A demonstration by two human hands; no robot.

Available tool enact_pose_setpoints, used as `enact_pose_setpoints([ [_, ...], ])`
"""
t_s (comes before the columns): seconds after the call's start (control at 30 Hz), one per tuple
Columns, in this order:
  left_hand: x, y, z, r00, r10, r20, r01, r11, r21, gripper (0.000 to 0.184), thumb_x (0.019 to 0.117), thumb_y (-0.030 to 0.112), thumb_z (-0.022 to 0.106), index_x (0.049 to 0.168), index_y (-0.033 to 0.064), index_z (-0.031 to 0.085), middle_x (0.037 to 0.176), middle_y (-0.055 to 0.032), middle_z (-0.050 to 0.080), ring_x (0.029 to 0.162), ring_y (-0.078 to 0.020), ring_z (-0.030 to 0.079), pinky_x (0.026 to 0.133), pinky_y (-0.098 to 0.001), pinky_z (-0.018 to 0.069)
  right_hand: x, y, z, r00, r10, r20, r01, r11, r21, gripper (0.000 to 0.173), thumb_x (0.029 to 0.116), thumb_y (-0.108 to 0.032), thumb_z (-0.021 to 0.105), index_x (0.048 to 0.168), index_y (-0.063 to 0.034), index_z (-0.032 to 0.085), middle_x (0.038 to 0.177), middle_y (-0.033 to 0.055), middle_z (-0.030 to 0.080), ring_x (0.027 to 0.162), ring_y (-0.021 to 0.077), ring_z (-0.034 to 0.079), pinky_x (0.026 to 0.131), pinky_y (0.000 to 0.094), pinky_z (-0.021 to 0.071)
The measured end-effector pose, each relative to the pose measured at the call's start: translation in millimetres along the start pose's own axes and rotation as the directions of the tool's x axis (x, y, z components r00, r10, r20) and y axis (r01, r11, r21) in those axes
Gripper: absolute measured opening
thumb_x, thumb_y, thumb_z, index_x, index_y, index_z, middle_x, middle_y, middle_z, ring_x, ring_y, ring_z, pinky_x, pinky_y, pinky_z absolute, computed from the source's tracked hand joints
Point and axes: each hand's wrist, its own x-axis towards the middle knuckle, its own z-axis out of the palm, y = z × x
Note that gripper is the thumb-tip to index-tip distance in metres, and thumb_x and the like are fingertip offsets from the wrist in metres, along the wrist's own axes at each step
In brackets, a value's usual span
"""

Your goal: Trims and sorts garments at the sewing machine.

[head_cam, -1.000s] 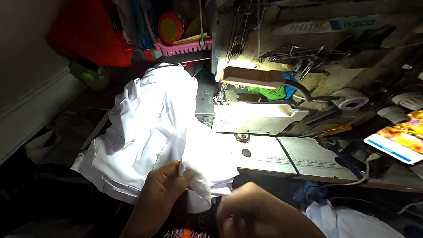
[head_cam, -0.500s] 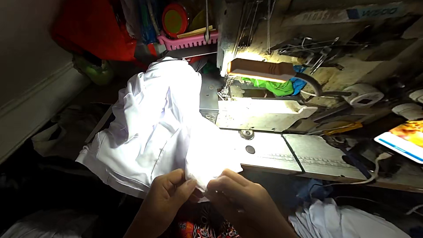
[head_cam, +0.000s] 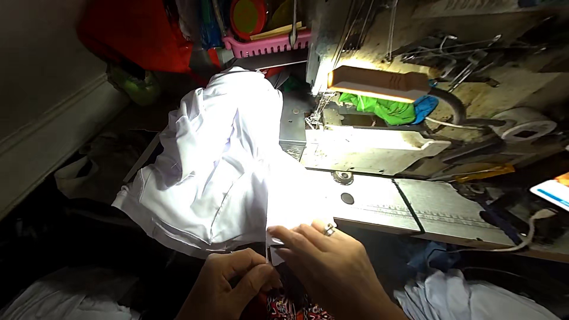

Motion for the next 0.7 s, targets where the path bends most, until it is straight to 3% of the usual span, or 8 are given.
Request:
enact_pose_setpoints([
  [0.1, 4.8, 1.9, 1.7, 0.995, 0.035, 0.093, -0.039, 0.998, 0.043, 0.025, 0.1058, 0.016, 0.055, 0.1, -0.0013, 0.072, 0.088, -0.0042, 0.075, 0.082, -0.0025, 0.071, 0.077, -0.019, 0.0583, 4.1, -4.2, 4.4, 0.997, -0.073, 0.006, 0.073, 0.993, 0.09, 0.022, 0.1085, -0.027, 0.047, 0.113, -0.0217, 0.068, 0.076, -0.0029, 0.061, 0.061, 0.011, 0.051, 0.052, 0.0256, 0.0371],
  [0.2, 6.4, 0.7, -5.1, 0.965, 0.069, 0.254, -0.098, 0.99, 0.105, 0.024, 0.1055, 0.016, 0.056, 0.102, -0.0006, 0.072, 0.087, -0.0065, 0.075, 0.079, -0.0028, 0.069, 0.074, -0.0177, 0.0554, 4.5, 3.7, 5.0, 1.0, -0.006, -0.02, 0.011, 0.961, 0.275, 0.025, 0.1098, -0.027, 0.046, 0.112, -0.0174, 0.069, 0.076, -0.0003, 0.064, 0.063, 0.0089, 0.058, 0.053, 0.0242, 0.0436],
  [0.3, 3.1, -8.8, -17.4, 0.908, -0.019, 0.418, -0.111, 0.952, 0.285, 0.026, 0.1058, 0.023, 0.056, 0.104, 0.0056, 0.076, 0.084, -0.0069, 0.074, 0.074, -0.0104, 0.069, 0.068, -0.0287, 0.0554, 4.2, 12.1, -2.6, 0.992, 0.124, -0.037, -0.095, 0.888, 0.451, 0.024, 0.1093, -0.027, 0.049, 0.116, -0.0144, 0.068, 0.083, -0.0006, 0.064, 0.072, 0.0013, 0.059, 0.063, 0.0163, 0.0493],
  [0.4, -2.0, -21.3, -21.0, 0.951, -0.182, 0.249, -0.016, 0.777, 0.63, 0.04, 0.1029, 0.045, 0.054, 0.094, 0.0129, 0.077, 0.074, -0.0042, 0.072, 0.066, -0.021, 0.07, 0.06, -0.0492, 0.0558, 1.0, 22.8, -7.2, 0.953, 0.303, -0.032, -0.238, 0.806, 0.542, 0.028, 0.1049, -0.037, 0.057, 0.124, -0.0173, 0.066, 0.089, -0.0057, 0.065, 0.073, -0.0051, 0.056, 0.063, 0.0114, 0.0482],
  [0.47, 0.2, -27.8, -16.5, 0.994, -0.106, 0.032, 0.051, 0.693, 0.72, 0.048, 0.0982, 0.057, 0.055, 0.087, 0.0132, 0.072, 0.067, -0.0014, 0.064, 0.058, -0.0184, 0.064, 0.053, -0.0437, 0.0529, -5.0, 31.8, -5.6, 0.909, 0.417, 0.0, -0.362, 0.789, 0.497, 0.044, 0.0941, -0.052, 0.068, 0.125, -0.0203, 0.066, 0.084, -0.0101, 0.06, 0.068, -0.0068, 0.05, 0.059, 0.0112, 0.0442],
  [0.53, 7.3, -32.2, -7.4, 0.985, 0.065, -0.158, 0.082, 0.633, 0.77, 0.052, 0.0933, 0.065, 0.056, 0.089, 0.0143, 0.068, 0.071, 0.0012, 0.061, 0.061, -0.0122, 0.06, 0.053, -0.0315, 0.0512, -12.0, 34.7, -0.9, 0.903, 0.425, 0.059, -0.419, 0.843, 0.338, 0.059, 0.0866, -0.06, 0.071, 0.124, -0.0156, 0.066, 0.085, -0.0056, 0.063, 0.067, 0.0006, 0.053, 0.058, 0.0209, 0.0474],
  [0.63, 19.8, -33.0, 4.6, 0.947, 0.222, -0.232, 0.045, 0.623, 0.781, 0.048, 0.0916, 0.062, 0.061, 0.091, 0.0144, 0.067, 0.079, 0.0016, 0.061, 0.07, -0.0079, 0.058, 0.06, -0.0222, 0.0495, -19.8, 30.7, 10.7, 0.92, 0.369, 0.133, -0.385, 0.914, 0.13, 0.033, 0.0863, -0.036, 0.067, 0.111, -0.0139, 0.073, 0.092, 0.0024, 0.069, 0.075, 0.0142, 0.068, 0.06, 0.037, 0.0579],
  [0.7, 27.6, -27.4, 12.3, 0.943, 0.26, -0.207, -0.035, 0.697, 0.717, 0.044, 0.0926, 0.058, 0.064, 0.094, 0.0134, 0.069, 0.086, -0.0003, 0.066, 0.082, -0.0089, 0.062, 0.071, -0.0228, 0.0522, -16.3, 30.8, 7.3, 0.904, 0.404, 0.141, -0.428, 0.865, 0.262, 0.019, 0.0883, -0.023, 0.061, 0.099, -0.0153, 0.075, 0.084, -0.0041, 0.066, 0.07, 0.0048, 0.062, 0.06, 0.0252, 0.0529],
])
